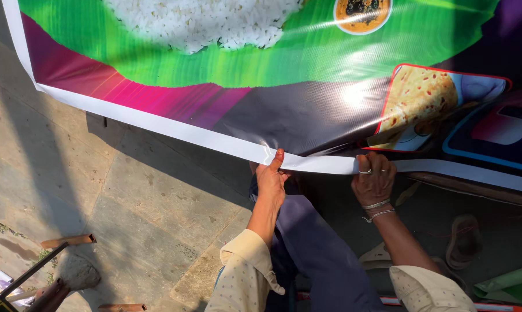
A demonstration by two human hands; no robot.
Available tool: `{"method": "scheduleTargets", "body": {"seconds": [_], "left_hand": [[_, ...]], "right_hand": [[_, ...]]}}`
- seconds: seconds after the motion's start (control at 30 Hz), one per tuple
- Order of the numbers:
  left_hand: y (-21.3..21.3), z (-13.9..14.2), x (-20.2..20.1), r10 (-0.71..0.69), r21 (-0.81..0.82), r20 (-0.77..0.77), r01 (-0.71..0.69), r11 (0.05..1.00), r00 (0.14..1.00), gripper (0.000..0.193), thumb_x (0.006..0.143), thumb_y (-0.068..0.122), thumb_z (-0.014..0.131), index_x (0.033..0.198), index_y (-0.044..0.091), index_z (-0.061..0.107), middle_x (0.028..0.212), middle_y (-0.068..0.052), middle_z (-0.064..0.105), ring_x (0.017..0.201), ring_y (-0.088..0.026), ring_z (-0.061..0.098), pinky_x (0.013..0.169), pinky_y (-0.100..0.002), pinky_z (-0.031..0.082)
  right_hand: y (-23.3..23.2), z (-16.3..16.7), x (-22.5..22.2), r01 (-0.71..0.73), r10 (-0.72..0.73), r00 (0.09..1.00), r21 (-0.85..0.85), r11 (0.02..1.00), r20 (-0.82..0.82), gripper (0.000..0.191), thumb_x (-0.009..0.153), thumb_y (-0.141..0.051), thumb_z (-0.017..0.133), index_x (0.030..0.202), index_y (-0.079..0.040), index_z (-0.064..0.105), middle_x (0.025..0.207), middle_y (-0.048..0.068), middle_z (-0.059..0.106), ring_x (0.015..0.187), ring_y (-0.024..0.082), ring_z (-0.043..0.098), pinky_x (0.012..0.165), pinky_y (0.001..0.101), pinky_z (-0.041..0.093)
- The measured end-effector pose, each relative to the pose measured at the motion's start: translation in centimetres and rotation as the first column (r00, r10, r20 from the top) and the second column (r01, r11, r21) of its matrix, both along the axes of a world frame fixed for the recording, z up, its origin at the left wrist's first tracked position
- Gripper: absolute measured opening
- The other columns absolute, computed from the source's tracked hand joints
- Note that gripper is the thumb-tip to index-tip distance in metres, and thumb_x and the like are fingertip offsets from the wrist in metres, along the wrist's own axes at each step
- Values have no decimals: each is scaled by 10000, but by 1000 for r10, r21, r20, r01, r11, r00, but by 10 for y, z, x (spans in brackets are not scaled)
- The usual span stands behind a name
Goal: The person attaches a large printed banner to a metal frame on the ground. They unroll the banner, align it with the frame, and use a glue bottle to secure the edges while smoothing the surface with their hands.
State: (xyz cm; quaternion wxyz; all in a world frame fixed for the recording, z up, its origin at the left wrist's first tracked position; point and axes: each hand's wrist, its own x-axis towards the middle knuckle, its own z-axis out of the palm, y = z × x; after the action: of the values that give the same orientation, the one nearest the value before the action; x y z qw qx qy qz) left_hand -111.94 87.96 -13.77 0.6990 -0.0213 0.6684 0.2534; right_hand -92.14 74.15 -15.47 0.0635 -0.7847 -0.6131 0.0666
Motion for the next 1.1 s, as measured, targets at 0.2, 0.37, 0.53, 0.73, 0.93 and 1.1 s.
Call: {"method": "scheduleTargets", "body": {"seconds": [0.2, 0.37, 0.53, 0.73, 0.93, 1.1], "left_hand": [[-11, 3, 11, 102, 136, 3, -101, 986, 995, 454, 913, 235, 778, 1248, 7, 572, 1058, -108, 659, 951, -276, 681, 824, -482, 576], [-25, 19, 45, 247, 199, -11, -240, 950, 969, 504, 881, 271, 749, 1292, 63, 546, 1161, -93, 648, 1051, -286, 682, 914, -516, 583], [-39, 45, 80, 280, 261, -127, -240, 935, 952, 436, 922, 252, 662, 1290, 52, 540, 1174, -103, 650, 1094, -297, 686, 963, -522, 600], [-69, 56, 139, 271, 386, -65, -226, 894, 960, 345, 994, 202, 700, 1244, -10, 592, 1197, -130, 681, 1110, -278, 690, 989, -442, 577], [-84, 40, 239, 146, 357, 284, -246, 901, 948, 252, 1030, 167, 726, 1235, 39, 654, 1181, -114, 714, 1092, -290, 690, 919, -331, 556], [-117, 26, 285, 165, 374, 234, -245, 895, 958, 192, 984, 142, 660, 1162, 75, 633, 1126, -70, 718, 1064, -242, 714, 959, -441, 601]], "right_hand": [[-123, 24, 174, 288, -242, 940, -180, 941, 239, 96, 1029, -22, 693, 1045, -55, 604, 1082, 125, 583, 1145, 315, 559, 1001, 457, 463], [-163, 46, 215, 112, -92, 993, -352, 929, 73, 248, 914, -110, 732, 1137, -65, 634, 1188, 122, 616, 1156, 308, 566, 1054, 451, 478], [-138, 28, 238, 210, -164, 970, -275, 938, 181, 941, 734, -401, 853, 1533, -118, 443, 1501, 216, 432, 1417, 464, 384, 1146, 624, 328], [-131, 7, 288, 61, -24, 995, -402, 914, 97, 957, 762, -463, 859, 1548, -146, 414, 1535, 186, 413, 1444, 435, 367, 1171, 598, 315], [-144, 2, 318, 126, -136, 991, -466, 876, 12, 1054, 683, -477, 883, 1555, -192, 363, 1560, 175, 362, 1444, 433, 336, 1135, 591, 311], [-160, -17, 330, 140, -180, 982, -400, 906, -64, 1019, 710, -390, 863, 1542, -161, 321, 1538, 211, 353, 1416, 465, 351, 1132, 616, 302]]}}
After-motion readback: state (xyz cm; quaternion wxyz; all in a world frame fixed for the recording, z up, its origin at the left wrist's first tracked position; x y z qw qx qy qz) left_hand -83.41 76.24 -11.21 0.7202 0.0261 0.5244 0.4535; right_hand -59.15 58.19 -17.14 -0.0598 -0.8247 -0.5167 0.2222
